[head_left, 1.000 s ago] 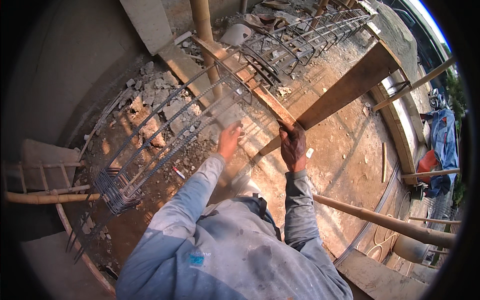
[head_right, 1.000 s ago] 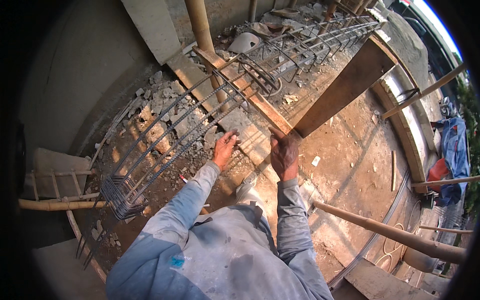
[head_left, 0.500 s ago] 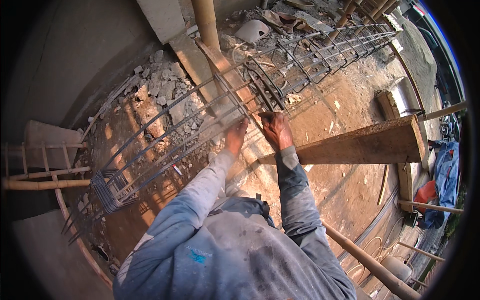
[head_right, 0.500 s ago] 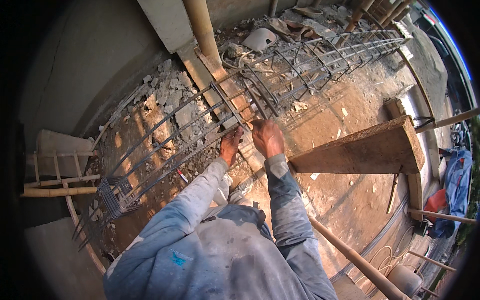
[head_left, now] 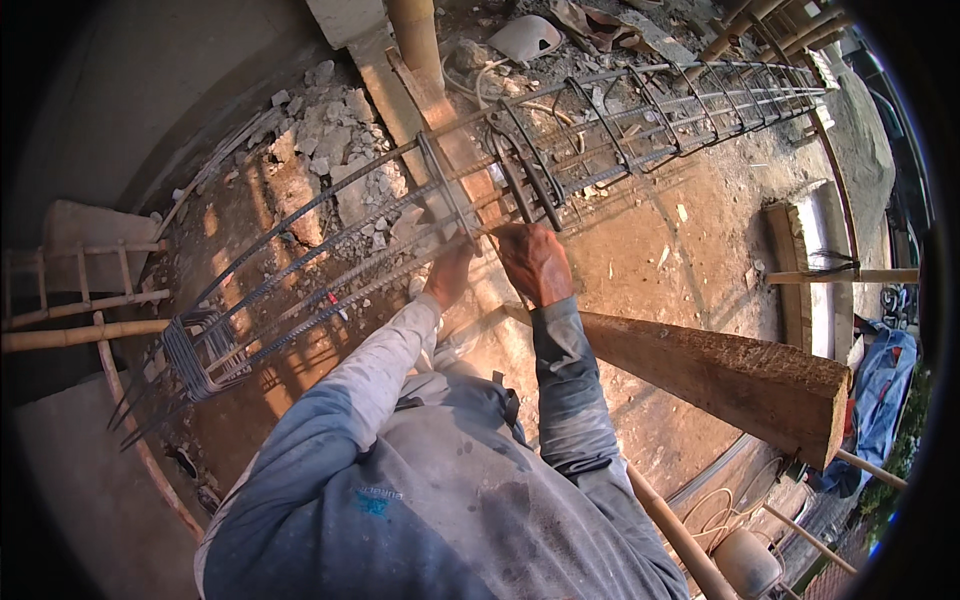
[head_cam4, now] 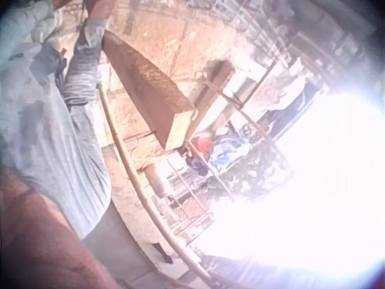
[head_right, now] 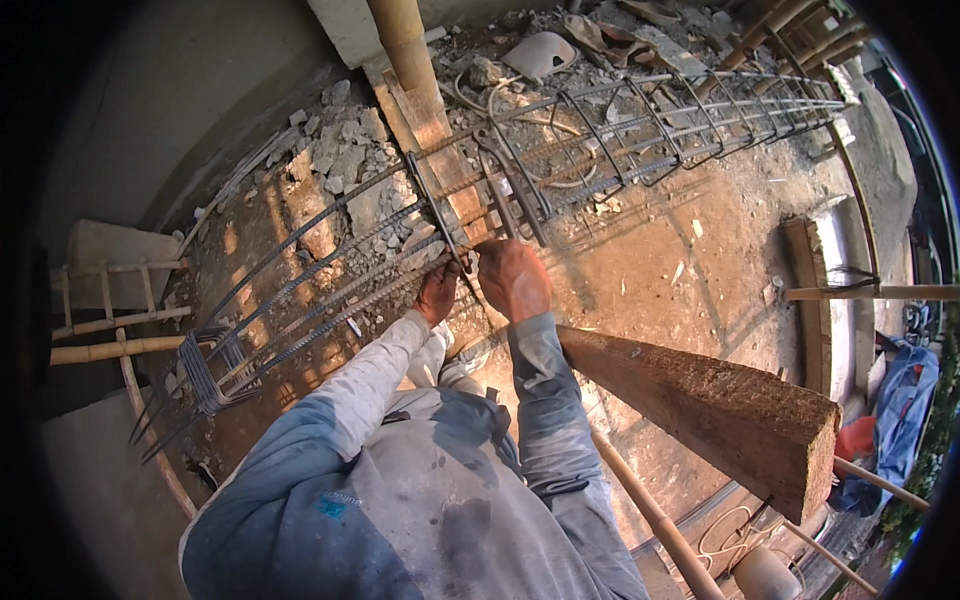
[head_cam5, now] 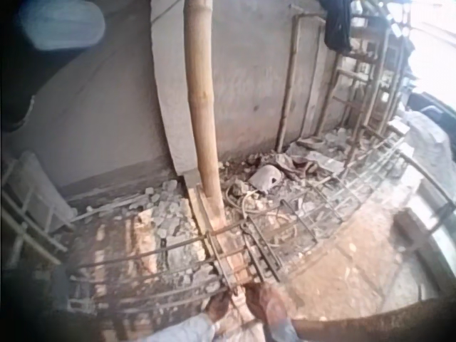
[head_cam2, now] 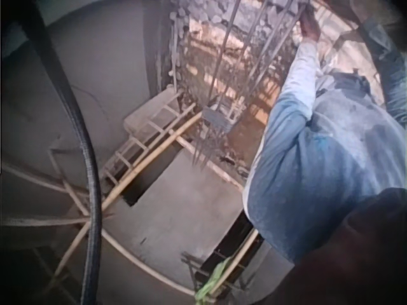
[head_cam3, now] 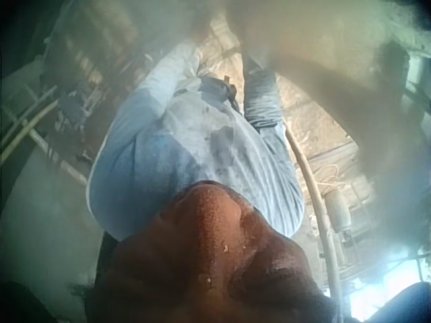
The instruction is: The person assembles a rebar cage by positioning a preformed rebar cage on a wooden support, then using pliers to twist wire ties around the intersections of the longitudinal and transverse bars. The person repeatedly picks up wire ties, wraps them around the bars, and twists them tight to secure the cage structure.
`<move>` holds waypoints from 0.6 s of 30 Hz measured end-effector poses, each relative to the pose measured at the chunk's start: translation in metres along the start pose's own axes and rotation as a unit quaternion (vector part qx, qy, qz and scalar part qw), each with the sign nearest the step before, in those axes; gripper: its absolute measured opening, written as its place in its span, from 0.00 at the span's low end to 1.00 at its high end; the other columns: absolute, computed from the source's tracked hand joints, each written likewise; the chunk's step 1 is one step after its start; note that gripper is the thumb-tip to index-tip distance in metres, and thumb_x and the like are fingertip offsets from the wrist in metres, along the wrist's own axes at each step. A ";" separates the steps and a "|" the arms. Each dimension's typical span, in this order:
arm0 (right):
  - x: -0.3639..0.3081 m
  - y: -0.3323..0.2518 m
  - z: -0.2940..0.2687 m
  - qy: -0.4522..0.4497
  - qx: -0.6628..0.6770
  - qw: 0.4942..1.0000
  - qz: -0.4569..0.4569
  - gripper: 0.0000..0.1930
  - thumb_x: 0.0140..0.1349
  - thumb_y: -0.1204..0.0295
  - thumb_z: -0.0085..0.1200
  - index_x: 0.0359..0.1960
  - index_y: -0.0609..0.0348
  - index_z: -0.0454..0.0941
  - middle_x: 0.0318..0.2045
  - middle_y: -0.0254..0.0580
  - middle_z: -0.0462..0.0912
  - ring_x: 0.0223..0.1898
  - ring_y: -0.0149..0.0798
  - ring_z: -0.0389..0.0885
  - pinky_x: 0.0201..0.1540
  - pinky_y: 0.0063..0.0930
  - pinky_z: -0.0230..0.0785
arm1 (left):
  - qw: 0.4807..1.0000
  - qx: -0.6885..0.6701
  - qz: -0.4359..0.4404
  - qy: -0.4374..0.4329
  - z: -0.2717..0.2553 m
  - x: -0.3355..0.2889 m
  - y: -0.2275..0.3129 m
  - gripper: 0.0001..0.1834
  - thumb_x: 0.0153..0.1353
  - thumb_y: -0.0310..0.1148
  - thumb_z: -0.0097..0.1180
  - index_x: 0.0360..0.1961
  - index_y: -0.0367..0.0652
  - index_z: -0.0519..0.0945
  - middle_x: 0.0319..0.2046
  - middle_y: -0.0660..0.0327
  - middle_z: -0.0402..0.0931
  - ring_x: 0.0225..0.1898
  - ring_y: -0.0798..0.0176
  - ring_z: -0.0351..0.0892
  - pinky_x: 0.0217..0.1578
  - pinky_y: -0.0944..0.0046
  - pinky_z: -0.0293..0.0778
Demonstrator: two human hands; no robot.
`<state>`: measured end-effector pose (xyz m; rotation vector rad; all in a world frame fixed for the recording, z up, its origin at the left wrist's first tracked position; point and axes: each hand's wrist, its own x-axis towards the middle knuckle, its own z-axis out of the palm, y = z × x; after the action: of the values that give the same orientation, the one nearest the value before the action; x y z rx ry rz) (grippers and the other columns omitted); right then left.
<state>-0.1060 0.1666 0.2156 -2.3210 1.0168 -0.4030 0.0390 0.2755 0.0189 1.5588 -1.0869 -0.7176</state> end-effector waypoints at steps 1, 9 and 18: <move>0.002 0.001 0.001 -0.011 0.002 1.000 0.007 0.12 0.66 0.70 0.52 0.42 0.50 0.90 0.32 0.56 0.87 0.36 0.61 0.88 0.41 0.52 0.82 | 1.000 0.011 -0.010 -0.013 -0.001 0.000 -0.001 0.17 0.84 0.41 0.44 0.50 0.39 0.80 0.42 0.63 0.81 0.46 0.66 0.76 0.54 0.62 0.72; 0.009 0.004 0.013 -0.025 0.066 0.997 0.043 0.11 0.64 0.66 0.55 0.41 0.50 0.89 0.34 0.56 0.88 0.38 0.60 0.89 0.42 0.51 0.82 | 0.994 0.072 -0.059 -0.060 -0.012 0.000 0.011 0.17 0.82 0.39 0.48 0.57 0.36 0.79 0.52 0.54 0.84 0.54 0.57 0.81 0.58 0.58 0.73; 0.019 0.029 0.061 0.013 -0.075 0.997 0.003 0.07 0.64 0.67 0.55 0.35 0.51 0.86 0.33 0.46 0.85 0.37 0.52 0.86 0.41 0.43 0.79 | 0.992 0.106 -0.063 -0.041 -0.014 0.001 0.056 0.17 0.80 0.32 0.40 0.61 0.39 0.77 0.51 0.51 0.80 0.54 0.52 0.79 0.56 0.55 0.72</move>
<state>-0.0807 0.1593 0.1503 -2.4514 1.1001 -0.3663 0.0364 0.2789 0.0766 1.8041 -1.1631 -0.7777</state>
